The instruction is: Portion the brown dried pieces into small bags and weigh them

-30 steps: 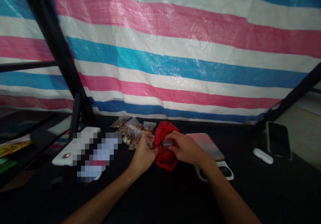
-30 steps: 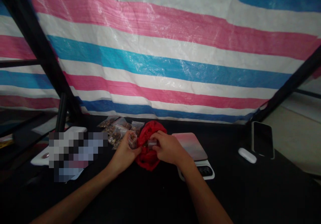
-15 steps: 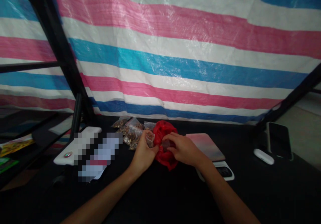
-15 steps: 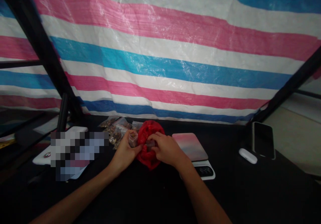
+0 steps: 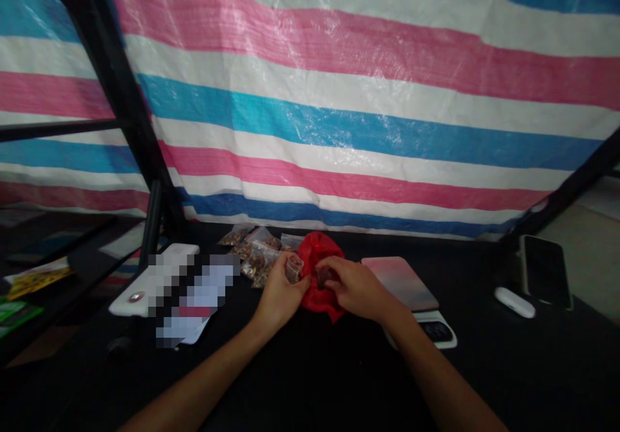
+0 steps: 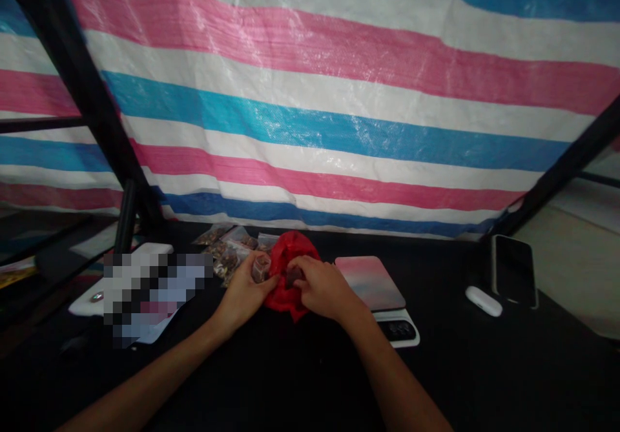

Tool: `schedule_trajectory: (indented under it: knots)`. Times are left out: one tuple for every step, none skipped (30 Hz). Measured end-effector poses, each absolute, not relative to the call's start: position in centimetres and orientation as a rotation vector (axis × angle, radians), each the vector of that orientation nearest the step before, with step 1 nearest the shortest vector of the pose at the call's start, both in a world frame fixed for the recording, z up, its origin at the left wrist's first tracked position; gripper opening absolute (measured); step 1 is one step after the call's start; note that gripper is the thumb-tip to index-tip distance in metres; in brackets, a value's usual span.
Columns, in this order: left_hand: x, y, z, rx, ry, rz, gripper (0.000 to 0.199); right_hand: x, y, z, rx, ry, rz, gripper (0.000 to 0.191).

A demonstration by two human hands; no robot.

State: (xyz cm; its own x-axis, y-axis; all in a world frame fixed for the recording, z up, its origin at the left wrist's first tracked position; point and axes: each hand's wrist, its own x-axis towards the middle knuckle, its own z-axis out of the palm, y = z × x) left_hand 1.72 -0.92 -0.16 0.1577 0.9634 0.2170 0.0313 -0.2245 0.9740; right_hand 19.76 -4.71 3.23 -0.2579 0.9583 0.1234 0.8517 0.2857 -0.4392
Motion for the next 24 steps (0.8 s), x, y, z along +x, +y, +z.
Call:
schedule_trajectory:
  knots:
    - [1.7, -0.9, -0.2, 1.467, 1.014, 1.230, 0.028, 19.9, -4.6, 3.2, -1.653, -2.183, 0.393, 0.039]
    - [1.6, -0.8, -0.2, 1.455, 1.017, 1.230, 0.031, 20.1, -4.6, 3.1, -1.675, -2.166, 0.380, 0.039]
    - [1.6, -0.8, -0.2, 1.443, 1.019, 1.227, 0.034, 20.3, -4.5, 3.2, -1.695, -2.151, 0.364, 0.039]
    - [1.5, -0.8, -0.3, 1.433, 1.021, 1.224, 0.036, 20.6, -4.5, 3.3, -1.711, -2.140, 0.347, 0.040]
    - [1.5, -0.8, -0.4, 1.425, 1.023, 1.227, 0.036, 20.7, -4.5, 3.4, -1.724, -2.135, 0.330, 0.041]
    - [1.5, -0.8, -0.5, 1.421, 1.023, 1.235, 0.036, 20.9, -4.5, 3.5, -1.732, -2.138, 0.315, 0.041]
    - [1.6, -0.8, -0.6, 1.422, 1.017, 1.244, 0.035, 21.0, -4.5, 3.7, -1.737, -2.146, 0.301, 0.041]
    - [1.6, -0.8, -0.7, 1.428, 1.005, 1.252, 0.034, 21.1, -4.6, 3.8, -1.741, -2.158, 0.289, 0.042]
    - [1.7, -0.9, -0.8, 1.436, 0.992, 1.257, 0.034, 21.1, -4.6, 3.9, -1.743, -2.171, 0.279, 0.043]
    - [1.8, -0.9, -0.8, 1.444, 0.978, 1.255, 0.034, 21.1, -4.7, 3.9, -1.744, -2.185, 0.275, 0.043]
    - [1.8, -1.0, -0.9, 1.449, 0.961, 1.246, 0.035, 21.0, -4.7, 3.9, -1.744, -2.198, 0.274, 0.043]
    - [1.9, -1.0, -0.9, 1.448, 0.943, 1.232, 0.036, 20.9, -4.8, 3.9, -1.743, -2.208, 0.277, 0.042]
    - [1.9, -1.0, -0.8, 1.439, 0.930, 1.216, 0.037, 20.8, -4.8, 3.9, -1.741, -2.215, 0.280, 0.041]
    - [1.9, -1.1, -0.7, 1.422, 0.921, 1.200, 0.038, 20.7, -4.9, 3.9, -1.739, -2.219, 0.284, 0.038]
    - [2.0, -1.1, -0.6, 1.397, 0.915, 1.181, 0.038, 20.6, -4.9, 3.9, -1.736, -2.223, 0.289, 0.036]
    - [2.0, -1.1, -0.5, 1.364, 0.915, 1.164, 0.037, 20.5, -5.0, 3.9, -1.734, -2.228, 0.296, 0.035]
    - [2.0, -1.1, -0.4, 1.325, 0.918, 1.149, 0.036, 20.3, -5.1, 3.9, -1.730, -2.232, 0.303, 0.034]
    - [2.1, -1.2, -0.3, 1.280, 0.923, 1.141, 0.035, 20.2, -5.1, 4.0, -1.726, -2.236, 0.313, 0.034]
    - [2.1, -1.2, -0.1, 1.232, 0.925, 1.138, 0.034, 20.1, -5.2, 4.0, -1.722, -2.238, 0.323, 0.035]
    - [2.1, -1.3, 0.0, 1.181, 0.923, 1.139, 0.034, 20.1, -5.2, 4.1, -1.716, -2.239, 0.337, 0.035]
    - [2.1, -1.3, 0.1, 1.134, 0.915, 1.137, 0.034, 20.0, -5.2, 4.1, -1.709, -2.237, 0.353, 0.035]
    - [2.1, -1.4, 0.2, 1.094, 0.900, 1.129, 0.034, 20.0, -5.2, 4.1, -1.702, -2.232, 0.371, 0.034]
    - [2.1, -1.4, 0.3, 1.066, 0.881, 1.115, 0.034, 20.0, -5.2, 4.0, -1.694, -2.223, 0.389, 0.034]
    - [2.1, -1.4, 0.3, 1.060, 0.868, 1.103, 0.035, 20.0, -5.1, 3.9, -1.690, -2.208, 0.406, 0.034]
